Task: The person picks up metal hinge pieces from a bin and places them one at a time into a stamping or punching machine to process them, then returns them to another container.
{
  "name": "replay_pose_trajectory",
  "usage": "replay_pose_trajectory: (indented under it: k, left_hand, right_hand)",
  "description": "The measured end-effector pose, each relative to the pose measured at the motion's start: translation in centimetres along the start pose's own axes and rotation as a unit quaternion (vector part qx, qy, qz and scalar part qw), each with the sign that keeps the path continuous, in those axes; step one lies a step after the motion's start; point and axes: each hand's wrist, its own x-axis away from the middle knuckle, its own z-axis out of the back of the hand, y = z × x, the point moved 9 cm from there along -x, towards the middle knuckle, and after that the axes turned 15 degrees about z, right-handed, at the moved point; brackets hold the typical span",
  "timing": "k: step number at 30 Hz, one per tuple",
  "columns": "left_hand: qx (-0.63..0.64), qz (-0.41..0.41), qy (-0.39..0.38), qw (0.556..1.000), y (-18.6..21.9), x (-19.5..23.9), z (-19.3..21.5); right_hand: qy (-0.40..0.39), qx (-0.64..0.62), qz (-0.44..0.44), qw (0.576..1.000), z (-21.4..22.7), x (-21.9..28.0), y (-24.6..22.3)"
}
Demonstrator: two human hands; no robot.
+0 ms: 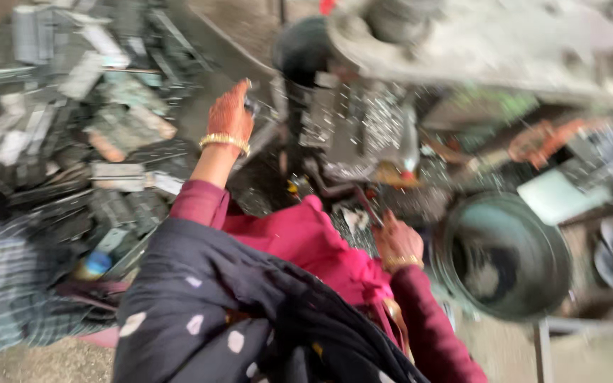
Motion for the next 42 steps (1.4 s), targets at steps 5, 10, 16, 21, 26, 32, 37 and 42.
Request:
replay_pose_trajectory:
  k: [5, 10, 16, 21, 26, 32, 37, 42]
  left_hand:
    - [-0.129, 0.061, -0.003, 0.990, 0.9, 1.6, -1.7]
    - [-0.324, 0.209, -0.067, 0.920, -13.7, 3.0, 0.2]
    - [-0.354, 0.161, -0.069, 0.919, -26.9, 2.7, -0.2]
    - [-0.328, 0.112, -0.024, 0.938, -19.0, -0.4, 0.9]
    - [0.030, -0.010, -0.074, 0.997, 0.9, 2.8, -1.0]
    - [0.032, -0.047, 0.037, 0.998, 15.1, 8.2, -10.9]
    - [-0.143, -0.022, -0.112, 0.983, 15.9, 12.3, -13.5]
    - [-0.160, -0.014, -0.218, 0.963, 17.0, 12.5, -13.2]
  right_hand:
    - [-0.007, 0.012, -0.005, 1.000, 0.8, 0.5, -0.3]
    - [-0.037, 0.032, -0.007, 0.999, 0.9, 0.0, -0.8]
    - [-0.033, 0.057, -0.009, 0.998, 0.6, -0.5, -0.9]
    - [-0.056, 0.046, -0.024, 0.997, -0.3, -0.4, -0.1]
    - [-0.030, 0.032, -0.028, 0.999, -0.4, -0.3, 0.1]
    - [-0.016, 0.049, 0.001, 0.999, -0.3, 0.0, -0.2]
    - [-0.008, 0.037, 0.023, 0.999, -0.5, -0.5, 0.3]
    - [-0.017, -0.011, 0.053, 0.998, -0.2, -2.1, -0.2]
